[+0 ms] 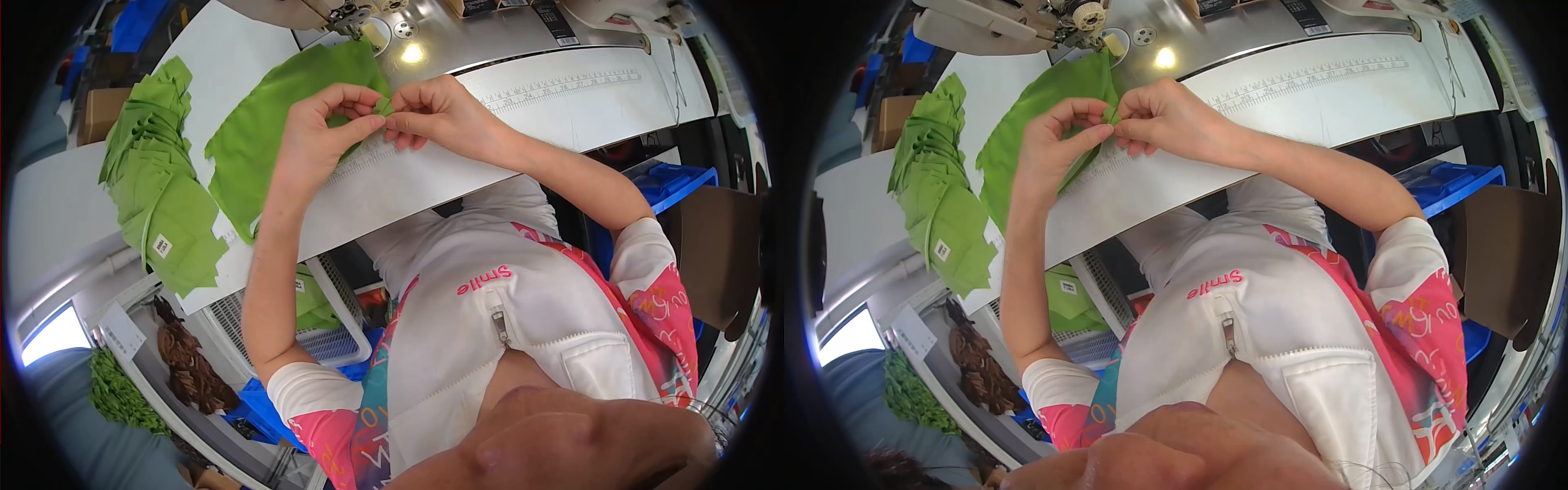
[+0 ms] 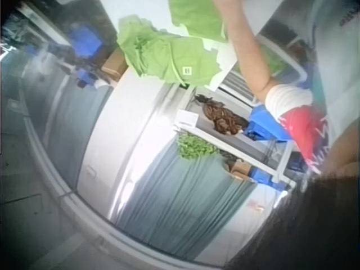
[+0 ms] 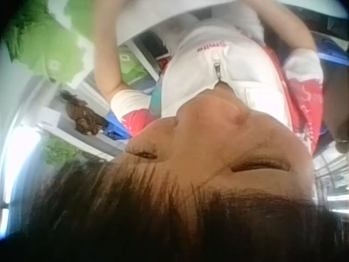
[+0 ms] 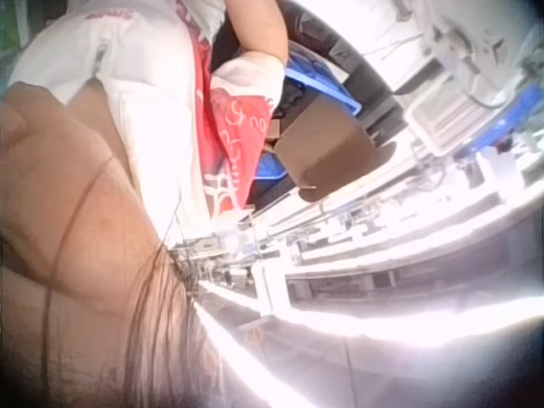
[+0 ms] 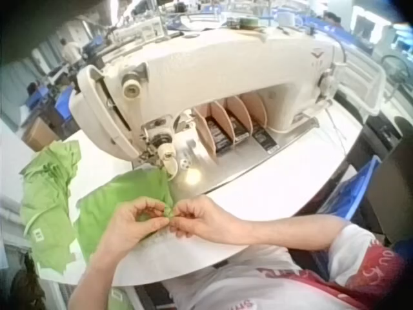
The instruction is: Sewing and assembling green fabric pouches using an industrial sewing machine.
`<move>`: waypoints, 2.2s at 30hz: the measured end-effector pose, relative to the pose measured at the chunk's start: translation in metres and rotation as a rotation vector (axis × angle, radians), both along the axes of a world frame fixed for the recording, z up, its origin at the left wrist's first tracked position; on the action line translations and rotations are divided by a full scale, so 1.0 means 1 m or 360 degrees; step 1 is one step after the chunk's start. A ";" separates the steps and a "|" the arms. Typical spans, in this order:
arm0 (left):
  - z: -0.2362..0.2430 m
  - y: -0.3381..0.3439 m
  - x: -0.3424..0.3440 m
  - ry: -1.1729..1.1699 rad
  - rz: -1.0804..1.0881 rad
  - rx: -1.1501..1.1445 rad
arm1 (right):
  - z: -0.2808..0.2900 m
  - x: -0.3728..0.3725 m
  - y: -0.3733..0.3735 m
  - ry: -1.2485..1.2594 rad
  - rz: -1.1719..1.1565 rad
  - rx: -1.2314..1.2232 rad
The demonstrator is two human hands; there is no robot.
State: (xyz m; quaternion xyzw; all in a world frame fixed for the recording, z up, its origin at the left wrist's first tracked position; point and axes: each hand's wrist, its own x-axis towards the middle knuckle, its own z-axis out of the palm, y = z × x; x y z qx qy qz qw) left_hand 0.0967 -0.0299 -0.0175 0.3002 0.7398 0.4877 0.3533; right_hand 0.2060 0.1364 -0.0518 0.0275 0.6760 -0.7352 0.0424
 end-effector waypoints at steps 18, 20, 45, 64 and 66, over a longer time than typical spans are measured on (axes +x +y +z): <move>-0.014 -0.003 0.034 0.2163 -0.0025 0.0159 | 0.001 0.003 0.007 -0.0112 0.0051 -0.0217; -0.013 -0.003 0.033 0.2269 -0.0106 0.0157 | 0.002 0.003 0.008 -0.0162 0.0040 -0.0340; -0.034 -0.005 0.020 0.2258 -0.0105 0.0394 | 0.003 -0.002 0.028 0.0138 0.0184 0.0659; -0.047 0.010 -0.015 0.1863 -0.0232 0.0491 | -0.018 -0.058 0.067 0.1299 0.0037 0.2035; -0.047 0.013 -0.022 0.1860 -0.0222 0.0499 | -0.016 -0.058 0.067 0.1336 0.0035 0.2002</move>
